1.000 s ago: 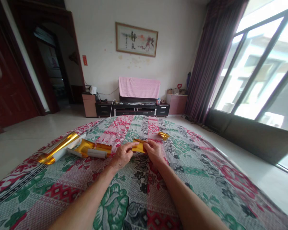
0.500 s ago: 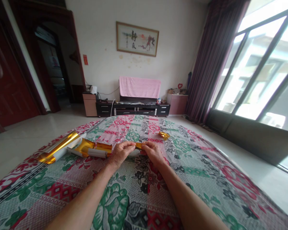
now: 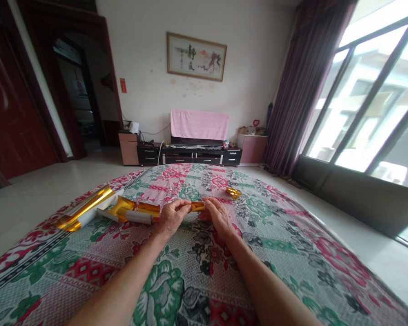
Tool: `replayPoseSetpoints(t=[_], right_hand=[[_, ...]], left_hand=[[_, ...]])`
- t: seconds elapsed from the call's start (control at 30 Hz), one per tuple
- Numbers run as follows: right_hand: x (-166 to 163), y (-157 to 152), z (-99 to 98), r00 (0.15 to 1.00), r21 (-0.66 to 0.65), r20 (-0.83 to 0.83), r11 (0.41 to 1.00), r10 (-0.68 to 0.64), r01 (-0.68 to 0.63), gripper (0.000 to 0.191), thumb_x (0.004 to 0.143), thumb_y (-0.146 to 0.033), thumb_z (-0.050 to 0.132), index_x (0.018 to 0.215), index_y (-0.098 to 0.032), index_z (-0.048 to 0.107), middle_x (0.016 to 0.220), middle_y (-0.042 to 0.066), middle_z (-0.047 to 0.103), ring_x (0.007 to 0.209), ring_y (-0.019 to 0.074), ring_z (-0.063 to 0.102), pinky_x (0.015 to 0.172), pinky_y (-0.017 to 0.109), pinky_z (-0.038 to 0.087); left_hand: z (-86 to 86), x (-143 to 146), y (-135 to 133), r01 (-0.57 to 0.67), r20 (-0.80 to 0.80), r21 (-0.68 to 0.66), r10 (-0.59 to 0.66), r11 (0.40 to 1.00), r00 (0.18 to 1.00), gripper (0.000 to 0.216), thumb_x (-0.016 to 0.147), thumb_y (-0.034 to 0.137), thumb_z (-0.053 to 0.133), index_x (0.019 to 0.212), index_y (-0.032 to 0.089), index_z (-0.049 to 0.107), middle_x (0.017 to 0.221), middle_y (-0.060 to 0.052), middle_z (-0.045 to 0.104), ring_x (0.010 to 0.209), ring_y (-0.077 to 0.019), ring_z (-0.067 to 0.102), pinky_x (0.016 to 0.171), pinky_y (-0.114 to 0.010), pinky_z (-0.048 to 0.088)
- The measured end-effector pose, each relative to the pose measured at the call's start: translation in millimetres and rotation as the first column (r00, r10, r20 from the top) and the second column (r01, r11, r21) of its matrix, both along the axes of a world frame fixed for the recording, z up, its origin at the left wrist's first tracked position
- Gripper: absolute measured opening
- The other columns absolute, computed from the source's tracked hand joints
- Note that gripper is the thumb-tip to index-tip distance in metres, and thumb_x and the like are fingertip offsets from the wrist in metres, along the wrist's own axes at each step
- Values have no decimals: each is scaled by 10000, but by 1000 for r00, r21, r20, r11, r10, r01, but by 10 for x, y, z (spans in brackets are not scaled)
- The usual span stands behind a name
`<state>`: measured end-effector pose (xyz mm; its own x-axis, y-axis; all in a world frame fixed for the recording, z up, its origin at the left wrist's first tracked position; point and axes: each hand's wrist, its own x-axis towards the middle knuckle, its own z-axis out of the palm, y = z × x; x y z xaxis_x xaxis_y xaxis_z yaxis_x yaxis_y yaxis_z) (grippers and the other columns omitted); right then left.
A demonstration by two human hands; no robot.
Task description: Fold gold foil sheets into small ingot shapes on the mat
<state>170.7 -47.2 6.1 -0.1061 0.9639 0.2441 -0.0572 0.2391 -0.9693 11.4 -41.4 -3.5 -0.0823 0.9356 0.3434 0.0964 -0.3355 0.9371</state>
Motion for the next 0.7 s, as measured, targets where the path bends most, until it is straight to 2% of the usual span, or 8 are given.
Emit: replayPoseSetpoints(t=[0.13, 0.33, 0.53, 0.7], right_hand=[[-27, -70, 39, 999, 50, -26, 998, 25, -23, 342, 711, -356, 581, 994, -206, 460, 761, 6, 645, 631, 152, 614, 600, 272, 469], [-68, -83, 34, 999, 117, -21, 993, 26, -23, 244, 672, -276, 596, 864, -204, 464, 810, 3, 623, 651, 126, 589, 594, 244, 447], [-53, 18, -60, 998, 166, 60, 986, -10, -1, 173, 732, -338, 544, 776, -170, 545, 665, -8, 577, 598, 106, 536, 567, 215, 418], [-51, 54, -102, 998, 167, 57, 985, -41, 31, 230, 728, -393, 552, 711, -164, 547, 615, -7, 563, 576, 108, 526, 573, 221, 430]], left_hand=[[-2, -3, 7, -35, -2, -2, 35, 999, 999, 218, 651, 305, 610, 788, 142, 659, 670, -26, 670, 623, -142, 608, 585, -226, 465], [17, -5, 2, -84, -2, -6, 84, 996, 996, 218, 646, 309, 604, 777, 144, 657, 652, -20, 662, 609, -139, 601, 578, -225, 463], [-19, -14, 25, -39, -13, 4, 39, 999, 999, 233, 656, 318, 603, 798, 141, 655, 663, -27, 657, 628, -144, 603, 611, -236, 478], [-35, 1, 37, 18, 72, 46, -21, 999, 997, 394, 651, 306, 620, 1008, 140, 593, 778, -32, 656, 664, -137, 604, 643, -242, 487]])
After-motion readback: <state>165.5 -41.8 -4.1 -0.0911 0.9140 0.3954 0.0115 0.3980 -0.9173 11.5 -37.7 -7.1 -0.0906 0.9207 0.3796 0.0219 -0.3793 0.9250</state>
